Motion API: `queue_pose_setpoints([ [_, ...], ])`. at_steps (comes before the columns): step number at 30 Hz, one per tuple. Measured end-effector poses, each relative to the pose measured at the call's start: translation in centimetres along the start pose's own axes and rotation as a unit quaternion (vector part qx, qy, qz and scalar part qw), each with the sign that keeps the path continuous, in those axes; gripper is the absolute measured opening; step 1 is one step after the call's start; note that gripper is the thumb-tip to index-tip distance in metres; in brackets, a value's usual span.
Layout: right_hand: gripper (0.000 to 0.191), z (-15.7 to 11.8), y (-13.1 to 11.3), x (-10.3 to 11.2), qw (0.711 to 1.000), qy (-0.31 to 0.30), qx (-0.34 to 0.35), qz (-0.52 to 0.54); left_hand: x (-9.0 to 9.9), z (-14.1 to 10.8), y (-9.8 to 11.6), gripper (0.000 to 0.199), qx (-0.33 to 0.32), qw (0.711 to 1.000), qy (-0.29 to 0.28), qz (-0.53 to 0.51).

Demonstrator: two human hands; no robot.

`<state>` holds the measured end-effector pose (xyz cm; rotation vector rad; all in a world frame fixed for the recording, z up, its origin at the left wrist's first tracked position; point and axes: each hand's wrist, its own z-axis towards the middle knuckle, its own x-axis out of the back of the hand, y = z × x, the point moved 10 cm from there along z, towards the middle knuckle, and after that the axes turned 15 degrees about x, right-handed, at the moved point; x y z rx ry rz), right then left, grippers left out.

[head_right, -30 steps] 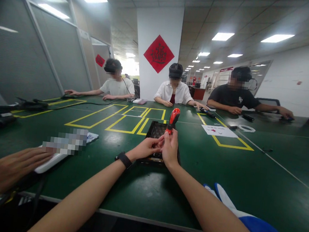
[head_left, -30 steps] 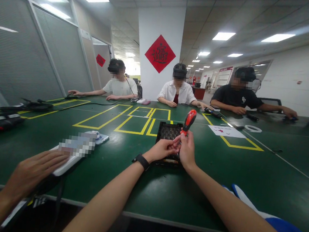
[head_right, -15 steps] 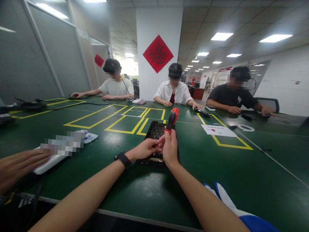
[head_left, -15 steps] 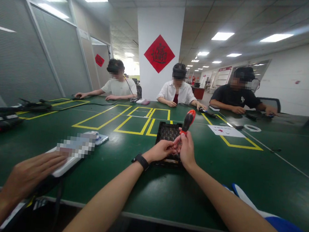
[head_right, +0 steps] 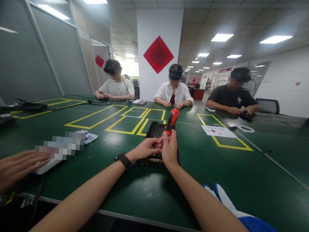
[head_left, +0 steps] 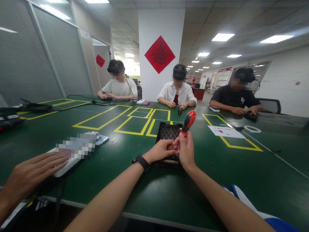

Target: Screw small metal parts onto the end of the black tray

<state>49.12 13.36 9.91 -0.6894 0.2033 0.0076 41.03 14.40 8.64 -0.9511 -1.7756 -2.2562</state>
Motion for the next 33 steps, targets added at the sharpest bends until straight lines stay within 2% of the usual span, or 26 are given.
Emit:
queue_pose_setpoints([
  [6,0.029,0.1,-0.1,0.6,0.999,0.02,0.017,-0.02,0.1,0.1,0.2,0.014,-0.014,1.0,-0.003,-0.013],
  [12,0.027,0.2,0.2,1.6,0.996,0.047,0.029,-0.068,0.8,-0.5,0.7,0.01,0.005,1.0,0.016,0.002],
  [18,0.028,0.2,0.4,1.9,0.996,0.06,0.022,-0.068,1.7,-0.8,0.6,0.019,0.03,0.999,0.043,0.006],
  [22,0.029,0.1,0.7,1.7,0.997,0.057,0.008,-0.054,1.3,-0.8,0.4,0.025,0.053,0.998,0.022,-0.003],
  [27,0.031,0.0,0.6,1.5,0.998,0.057,0.003,-0.032,0.6,-0.7,0.6,0.023,0.029,0.999,-0.003,-0.027],
  [33,0.032,0.0,0.2,0.6,1.0,0.031,-0.005,-0.002,0.2,-0.4,-0.1,0.017,0.036,0.999,-0.016,-0.01],
])
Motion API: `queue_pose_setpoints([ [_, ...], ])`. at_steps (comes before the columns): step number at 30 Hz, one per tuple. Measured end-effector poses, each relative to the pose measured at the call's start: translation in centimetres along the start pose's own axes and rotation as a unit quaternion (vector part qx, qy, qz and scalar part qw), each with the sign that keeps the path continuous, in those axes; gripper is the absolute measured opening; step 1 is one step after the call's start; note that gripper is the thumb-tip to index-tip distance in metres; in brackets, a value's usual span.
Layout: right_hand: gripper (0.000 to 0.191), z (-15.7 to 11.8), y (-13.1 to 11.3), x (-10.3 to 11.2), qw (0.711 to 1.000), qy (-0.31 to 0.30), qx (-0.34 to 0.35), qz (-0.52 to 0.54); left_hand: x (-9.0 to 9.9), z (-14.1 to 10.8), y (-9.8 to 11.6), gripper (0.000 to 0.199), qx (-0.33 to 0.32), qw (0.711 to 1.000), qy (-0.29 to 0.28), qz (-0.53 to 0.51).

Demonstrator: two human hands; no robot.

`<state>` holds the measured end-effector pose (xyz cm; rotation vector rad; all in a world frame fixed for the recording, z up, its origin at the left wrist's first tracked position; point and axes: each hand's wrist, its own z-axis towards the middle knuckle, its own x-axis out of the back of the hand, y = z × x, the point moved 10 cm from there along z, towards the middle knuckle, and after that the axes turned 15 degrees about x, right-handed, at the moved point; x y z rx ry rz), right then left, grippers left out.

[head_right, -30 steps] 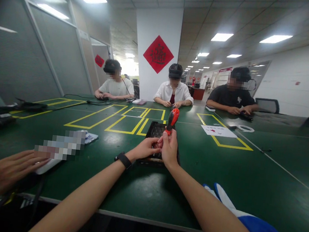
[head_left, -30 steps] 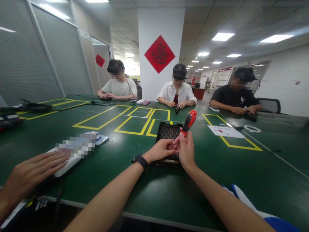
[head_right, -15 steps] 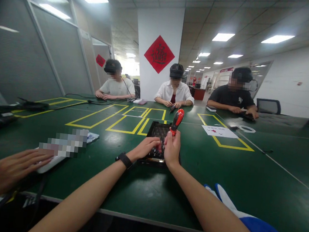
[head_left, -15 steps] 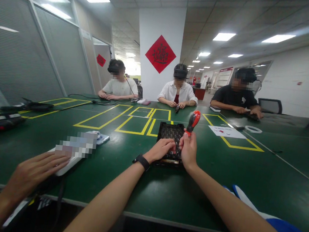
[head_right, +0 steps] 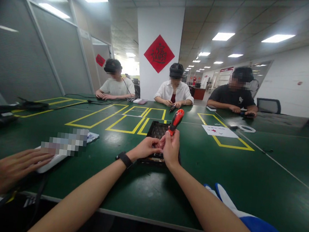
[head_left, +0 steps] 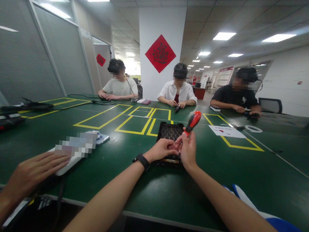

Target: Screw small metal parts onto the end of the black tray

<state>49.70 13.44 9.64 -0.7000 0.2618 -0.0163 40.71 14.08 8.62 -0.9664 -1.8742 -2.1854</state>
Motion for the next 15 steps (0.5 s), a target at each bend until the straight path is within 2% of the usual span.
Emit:
queue_pose_setpoints([
  [7,0.031,0.0,-0.36,-0.79,0.999,-0.042,0.007,-0.001,-0.21,0.08,-0.14,0.018,-0.002,1.0,0.001,0.011],
  [15,0.031,-0.18,-0.39,-0.82,0.999,-0.034,0.009,0.016,0.01,0.04,0.11,0.019,-0.004,1.0,0.007,0.01],
])
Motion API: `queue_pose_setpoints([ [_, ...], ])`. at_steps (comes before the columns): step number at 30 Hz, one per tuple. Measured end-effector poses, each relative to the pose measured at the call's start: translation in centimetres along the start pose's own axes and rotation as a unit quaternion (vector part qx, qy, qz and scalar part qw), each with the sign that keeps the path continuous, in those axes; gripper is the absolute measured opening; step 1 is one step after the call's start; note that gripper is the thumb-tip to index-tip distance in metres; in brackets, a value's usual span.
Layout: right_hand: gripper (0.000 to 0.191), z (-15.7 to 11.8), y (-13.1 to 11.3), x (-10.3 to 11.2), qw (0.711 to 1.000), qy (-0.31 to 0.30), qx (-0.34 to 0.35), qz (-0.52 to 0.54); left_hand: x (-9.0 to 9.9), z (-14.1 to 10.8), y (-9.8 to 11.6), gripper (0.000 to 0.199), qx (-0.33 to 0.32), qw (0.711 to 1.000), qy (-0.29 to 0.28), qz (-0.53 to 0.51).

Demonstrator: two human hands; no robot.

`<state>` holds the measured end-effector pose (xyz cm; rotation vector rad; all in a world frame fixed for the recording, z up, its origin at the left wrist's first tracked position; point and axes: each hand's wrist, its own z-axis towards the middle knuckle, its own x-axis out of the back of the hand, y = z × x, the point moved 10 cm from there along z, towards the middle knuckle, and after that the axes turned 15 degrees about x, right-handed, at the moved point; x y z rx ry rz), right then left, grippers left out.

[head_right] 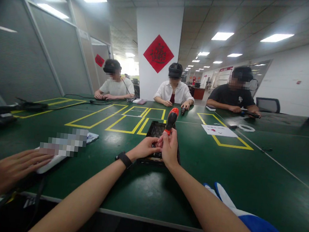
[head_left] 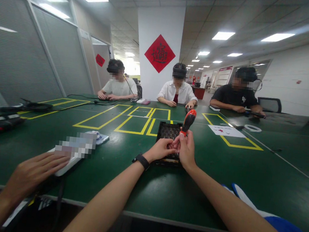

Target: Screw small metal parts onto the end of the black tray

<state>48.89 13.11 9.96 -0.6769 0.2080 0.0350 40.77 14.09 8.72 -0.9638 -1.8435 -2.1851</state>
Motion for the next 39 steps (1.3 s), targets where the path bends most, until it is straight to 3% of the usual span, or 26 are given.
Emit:
queue_pose_setpoints([
  [6,0.028,0.2,0.6,0.2,1.0,-0.001,-0.015,0.005,0.4,-0.1,-0.3,0.018,0.012,1.0,0.014,-0.007],
  [12,0.028,0.2,0.5,0.2,1.0,0.01,-0.018,0.02,-0.1,0.6,-0.4,0.02,-0.072,0.997,0.012,0.02],
  [16,0.027,0.3,0.1,0.2,1.0,0.017,-0.012,0.019,-0.2,1.0,-0.7,0.022,-0.088,0.996,0.01,0.015],
  [22,0.029,0.3,1.1,0.4,0.999,0.007,-0.026,0.025,0.1,0.4,-0.4,0.015,-0.072,0.997,0.01,-0.01],
  [29,0.028,0.2,1.1,0.5,1.0,0.014,-0.02,0.016,0.4,0.9,-1.4,0.013,-0.021,0.997,0.012,-0.069],
  [39,0.027,0.2,0.9,0.4,0.999,0.018,-0.026,0.026,0.3,1.2,-1.3,0.006,-0.053,0.996,0.005,-0.065],
])
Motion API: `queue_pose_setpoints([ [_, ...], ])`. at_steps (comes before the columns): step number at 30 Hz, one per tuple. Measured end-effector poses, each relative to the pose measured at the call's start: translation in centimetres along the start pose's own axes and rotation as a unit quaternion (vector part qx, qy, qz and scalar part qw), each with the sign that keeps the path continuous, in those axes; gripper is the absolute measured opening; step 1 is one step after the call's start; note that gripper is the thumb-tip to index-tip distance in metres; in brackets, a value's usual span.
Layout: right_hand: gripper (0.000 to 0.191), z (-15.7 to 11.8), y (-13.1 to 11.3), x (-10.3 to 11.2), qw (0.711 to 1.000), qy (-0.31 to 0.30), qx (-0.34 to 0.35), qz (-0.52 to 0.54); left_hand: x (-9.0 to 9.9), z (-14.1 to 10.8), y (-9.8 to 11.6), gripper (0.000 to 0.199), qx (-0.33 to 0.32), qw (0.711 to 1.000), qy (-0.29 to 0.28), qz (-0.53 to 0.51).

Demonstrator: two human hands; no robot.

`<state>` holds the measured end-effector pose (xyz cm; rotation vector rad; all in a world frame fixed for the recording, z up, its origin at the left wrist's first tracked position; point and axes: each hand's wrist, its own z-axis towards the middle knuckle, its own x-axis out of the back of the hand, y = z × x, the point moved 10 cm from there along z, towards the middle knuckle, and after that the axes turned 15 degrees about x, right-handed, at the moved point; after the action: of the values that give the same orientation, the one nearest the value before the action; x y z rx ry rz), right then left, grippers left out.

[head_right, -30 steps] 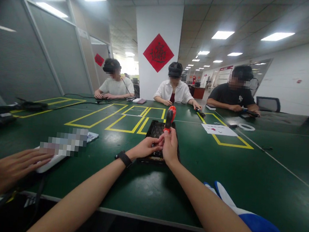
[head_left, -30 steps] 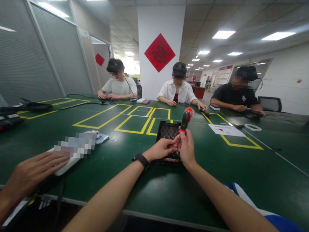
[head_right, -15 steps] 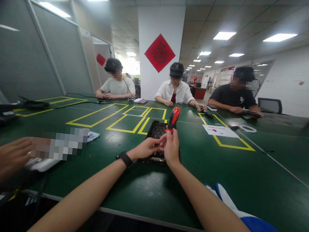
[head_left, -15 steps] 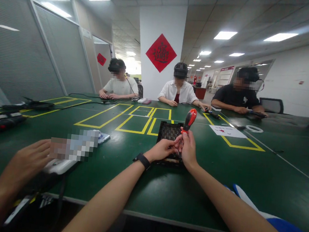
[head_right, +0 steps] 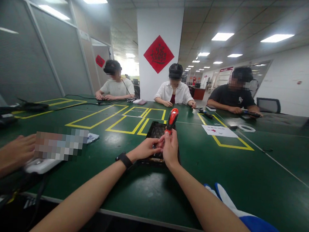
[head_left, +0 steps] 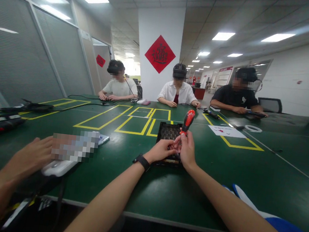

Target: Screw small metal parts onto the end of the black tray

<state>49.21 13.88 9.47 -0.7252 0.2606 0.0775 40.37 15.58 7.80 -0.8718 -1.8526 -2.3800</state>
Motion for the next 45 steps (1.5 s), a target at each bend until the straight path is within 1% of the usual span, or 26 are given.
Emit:
queue_pose_setpoints([
  [8,0.028,0.1,0.6,0.1,0.999,0.008,-0.024,0.023,0.3,-0.2,0.1,0.008,0.012,1.0,0.006,-0.014],
  [13,0.026,0.2,0.8,0.5,1.0,0.012,-0.009,0.003,0.0,-0.3,0.4,0.007,0.012,1.0,-0.007,0.003],
  [15,0.025,0.1,0.7,0.7,1.0,0.015,0.001,-0.01,-0.2,-0.3,0.6,0.008,0.002,1.0,-0.008,0.013],
  [20,0.025,0.1,0.1,0.9,0.999,0.02,0.019,-0.031,-0.6,-0.1,0.6,0.016,-0.049,0.998,-0.016,0.043],
  [26,0.026,0.1,-0.4,0.6,0.999,0.013,0.027,-0.034,-1.0,0.3,0.1,0.024,-0.063,0.996,-0.033,0.056],
  [30,0.027,0.1,-0.4,0.6,0.999,0.017,0.027,-0.026,-1.2,0.2,0.1,0.019,-0.058,0.996,-0.044,0.051],
  [33,0.028,0.2,-0.4,0.6,0.999,0.018,0.028,-0.027,-0.8,0.3,0.1,0.014,-0.054,0.997,-0.032,0.047],
  [36,0.029,0.2,-0.5,0.8,0.999,0.021,0.03,-0.032,-0.4,0.5,-0.3,0.016,-0.035,0.998,-0.023,0.046],
  [40,0.028,0.2,-0.4,1.1,0.998,0.031,0.033,-0.038,-0.4,0.7,-0.9,0.016,-0.008,0.996,-0.022,0.086],
  [45,0.03,0.2,-0.4,1.4,0.997,0.05,0.035,-0.045,-0.8,0.7,-1.6,0.032,0.003,0.994,-0.037,0.107],
])
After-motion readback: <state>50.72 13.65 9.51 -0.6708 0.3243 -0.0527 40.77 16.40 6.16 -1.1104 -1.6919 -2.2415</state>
